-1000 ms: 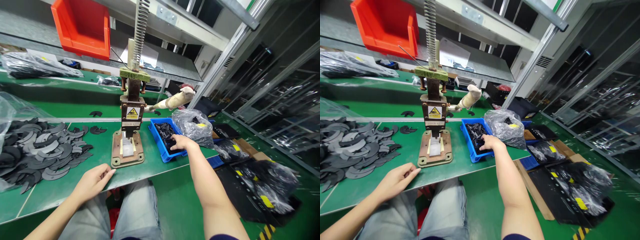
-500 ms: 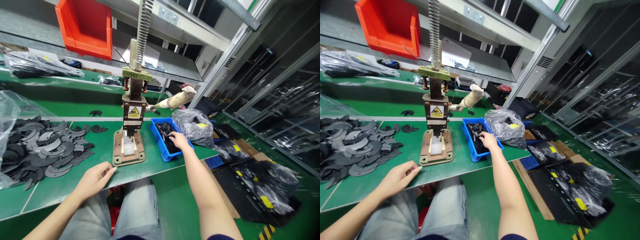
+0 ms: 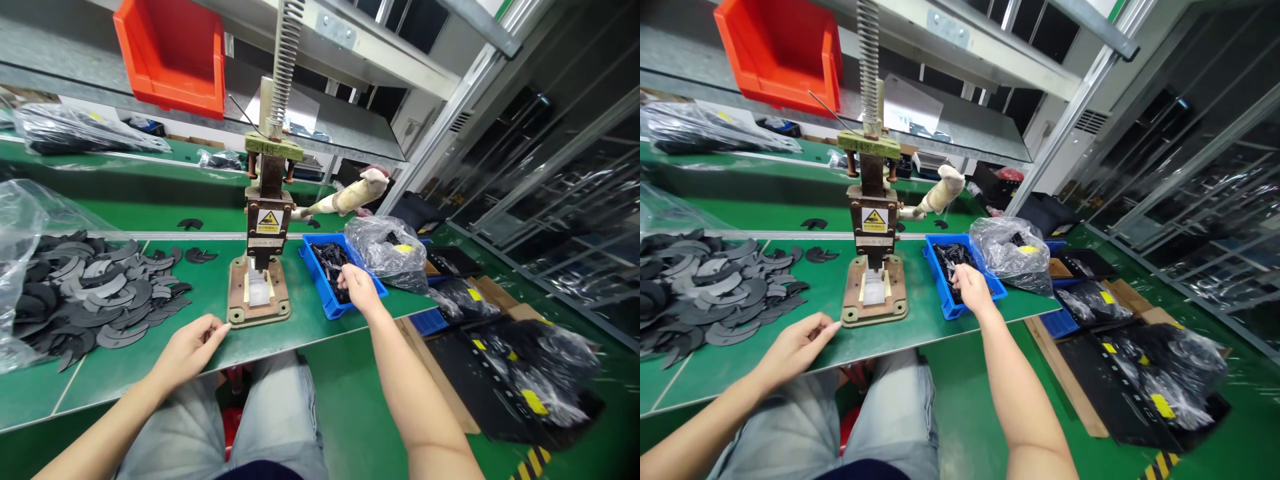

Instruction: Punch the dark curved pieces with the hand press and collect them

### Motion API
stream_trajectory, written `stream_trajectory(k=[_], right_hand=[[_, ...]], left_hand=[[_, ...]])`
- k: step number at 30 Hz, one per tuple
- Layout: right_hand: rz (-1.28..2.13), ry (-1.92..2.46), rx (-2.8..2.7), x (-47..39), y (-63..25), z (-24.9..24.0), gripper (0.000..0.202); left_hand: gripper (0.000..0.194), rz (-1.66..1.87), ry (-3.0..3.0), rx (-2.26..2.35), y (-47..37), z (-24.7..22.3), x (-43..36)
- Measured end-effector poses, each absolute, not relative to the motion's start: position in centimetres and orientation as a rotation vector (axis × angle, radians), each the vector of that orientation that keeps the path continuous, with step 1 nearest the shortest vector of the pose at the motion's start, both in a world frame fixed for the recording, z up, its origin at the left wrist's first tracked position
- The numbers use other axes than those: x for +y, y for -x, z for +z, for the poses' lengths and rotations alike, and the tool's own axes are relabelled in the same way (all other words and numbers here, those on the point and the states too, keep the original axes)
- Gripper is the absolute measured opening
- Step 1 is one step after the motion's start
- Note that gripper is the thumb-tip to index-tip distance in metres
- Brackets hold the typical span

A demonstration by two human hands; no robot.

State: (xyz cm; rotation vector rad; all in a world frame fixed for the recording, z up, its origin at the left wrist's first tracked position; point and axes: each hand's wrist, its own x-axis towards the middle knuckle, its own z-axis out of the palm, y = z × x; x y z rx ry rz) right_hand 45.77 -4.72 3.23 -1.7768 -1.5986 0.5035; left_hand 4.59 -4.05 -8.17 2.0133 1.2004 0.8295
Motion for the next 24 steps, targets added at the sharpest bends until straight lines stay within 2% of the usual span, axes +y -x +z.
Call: stream_trajectory(k=[4,9,15,24], right_hand=[[0.879,1.516,-1.605,-7.4,-39.0,2.0,0.074],[1.234,1.253,-1.619,-9.4,-32.4,0.3,0.071],[1.315,1.159,-1.609,-10.0,-30.3,-0.5,0.065],[1.336,1.195,-1.577,-10.1,-29.8,-0.9,0.066]], left_hand=[[0.023,1.01,-1.996,1.009,-6.7,-4.1,-5.5],[0.041,1.021,-2.066,0.738,-9.5,-0.3,-7.0],[0.02,1.095,-2.031,0.74,-9.0,-0.8,-8.2],[0.019,1.1,-2.001,0.767,-8.4,-1.2,-8.6]])
